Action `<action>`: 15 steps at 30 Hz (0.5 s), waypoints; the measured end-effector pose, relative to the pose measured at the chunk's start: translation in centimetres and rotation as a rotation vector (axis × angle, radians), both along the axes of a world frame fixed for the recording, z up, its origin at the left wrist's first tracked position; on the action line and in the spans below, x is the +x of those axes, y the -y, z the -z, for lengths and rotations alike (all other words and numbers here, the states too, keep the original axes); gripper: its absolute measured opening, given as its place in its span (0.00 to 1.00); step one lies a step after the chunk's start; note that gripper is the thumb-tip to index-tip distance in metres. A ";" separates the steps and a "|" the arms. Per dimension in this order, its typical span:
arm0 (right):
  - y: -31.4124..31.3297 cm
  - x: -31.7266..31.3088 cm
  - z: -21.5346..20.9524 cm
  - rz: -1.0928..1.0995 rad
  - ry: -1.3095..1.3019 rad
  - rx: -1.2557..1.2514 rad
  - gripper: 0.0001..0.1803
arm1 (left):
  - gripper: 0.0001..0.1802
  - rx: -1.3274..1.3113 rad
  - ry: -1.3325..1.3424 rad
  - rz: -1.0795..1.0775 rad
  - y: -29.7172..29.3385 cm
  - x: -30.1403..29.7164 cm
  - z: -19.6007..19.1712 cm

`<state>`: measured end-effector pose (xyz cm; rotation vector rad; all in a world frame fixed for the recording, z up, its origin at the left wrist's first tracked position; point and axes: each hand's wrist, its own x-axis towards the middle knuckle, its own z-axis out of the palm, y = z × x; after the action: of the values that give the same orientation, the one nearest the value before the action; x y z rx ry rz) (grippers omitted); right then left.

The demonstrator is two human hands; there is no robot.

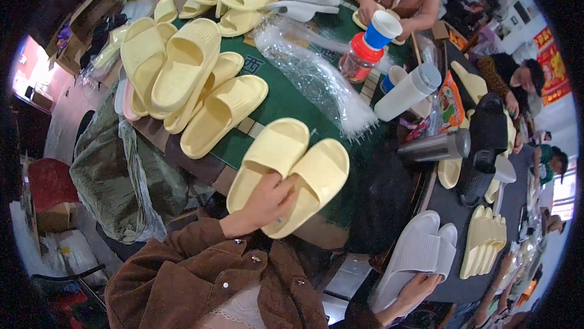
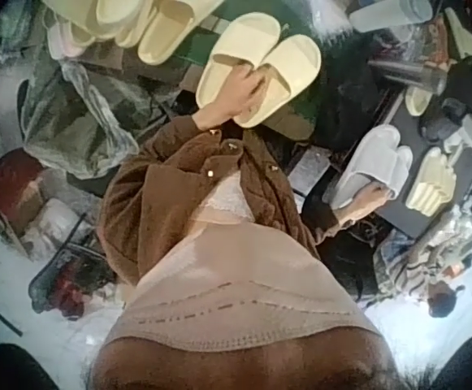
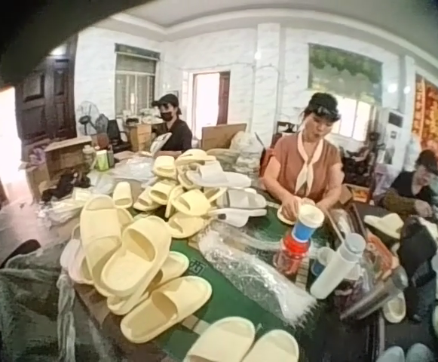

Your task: Manually assembling or finishing plastic slide-style sandals by threading or inspecting components.

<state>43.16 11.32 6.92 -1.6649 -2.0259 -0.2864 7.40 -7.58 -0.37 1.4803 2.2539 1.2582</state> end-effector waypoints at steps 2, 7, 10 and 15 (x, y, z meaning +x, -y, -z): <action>0.2 -0.2 -1.1 -0.008 -0.077 -0.176 0.16 | 0.22 0.106 -0.049 -0.108 0.3 -0.9 -0.4; 1.7 -1.3 -0.3 -0.096 -0.203 -0.129 0.12 | 0.20 0.030 -0.059 -0.236 1.8 -2.5 -0.7; 3.6 -5.2 -0.9 -0.198 -0.530 -0.145 0.14 | 0.19 0.031 -0.096 -0.221 2.2 -2.6 -1.4; 6.6 -14.4 -2.8 -0.511 -0.519 -0.170 0.15 | 0.17 0.030 -0.095 -0.205 2.6 -2.7 -1.2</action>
<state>28.80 4.73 9.68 -1.0918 -2.0030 0.4590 4.75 -10.18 0.84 1.3743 2.5148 1.3065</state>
